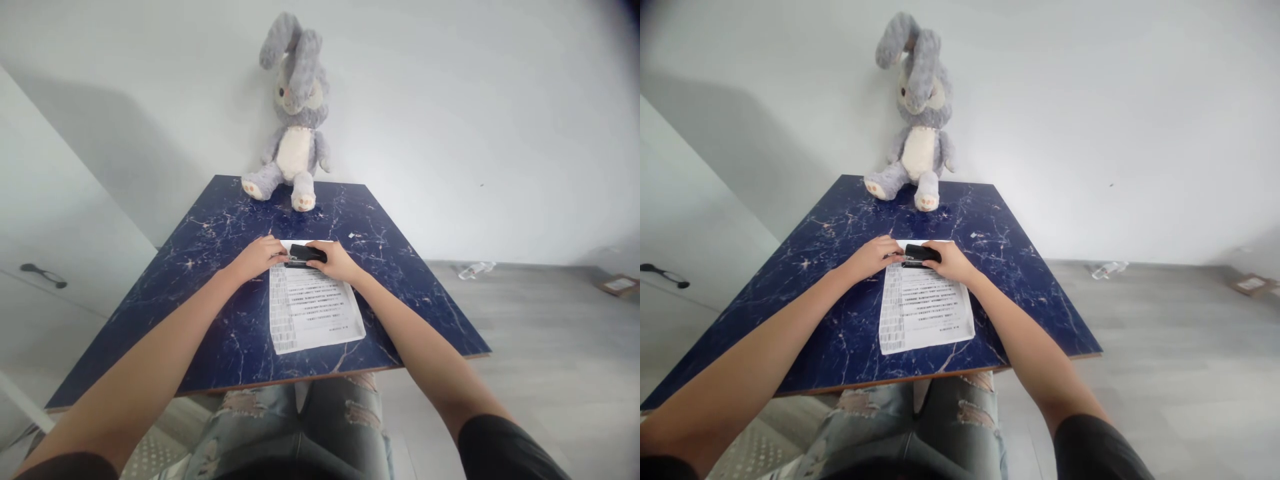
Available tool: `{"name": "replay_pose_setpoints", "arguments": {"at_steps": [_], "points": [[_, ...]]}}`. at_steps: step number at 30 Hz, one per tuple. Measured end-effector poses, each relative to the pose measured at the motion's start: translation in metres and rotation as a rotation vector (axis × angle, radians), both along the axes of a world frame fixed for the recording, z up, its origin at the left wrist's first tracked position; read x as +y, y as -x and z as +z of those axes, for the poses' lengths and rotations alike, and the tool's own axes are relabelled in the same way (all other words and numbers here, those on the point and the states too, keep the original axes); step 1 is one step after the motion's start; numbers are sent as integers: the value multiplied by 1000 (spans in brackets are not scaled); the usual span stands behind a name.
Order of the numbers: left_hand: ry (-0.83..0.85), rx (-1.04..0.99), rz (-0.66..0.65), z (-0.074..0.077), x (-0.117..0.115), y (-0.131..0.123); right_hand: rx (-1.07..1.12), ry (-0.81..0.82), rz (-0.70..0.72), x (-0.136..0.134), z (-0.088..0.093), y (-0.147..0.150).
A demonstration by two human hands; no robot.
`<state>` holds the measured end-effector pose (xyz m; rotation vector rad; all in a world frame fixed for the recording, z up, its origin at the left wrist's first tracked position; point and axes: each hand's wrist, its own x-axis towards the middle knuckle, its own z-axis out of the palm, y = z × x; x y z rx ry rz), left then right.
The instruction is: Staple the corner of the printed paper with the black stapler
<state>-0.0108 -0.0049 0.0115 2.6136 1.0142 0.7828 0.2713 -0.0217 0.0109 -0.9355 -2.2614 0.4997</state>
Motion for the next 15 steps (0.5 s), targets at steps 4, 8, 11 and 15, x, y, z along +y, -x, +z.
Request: {"name": "replay_pose_setpoints", "arguments": {"at_steps": [4, 8, 11, 15], "points": [[-33, 79, -12, -1, 0, 1, -7, 1, 2, 0, 0, 0], [-49, 129, -14, 0, -1, 2, -2, -4, 9, 0, 0, -1], [-29, 104, 17, 1, -2, 3, -3, 4, 7, 0, 2, 0], [47, 17, 12, 1, -3, 7, -6, 14, 0, -1, 3, 0]]}}
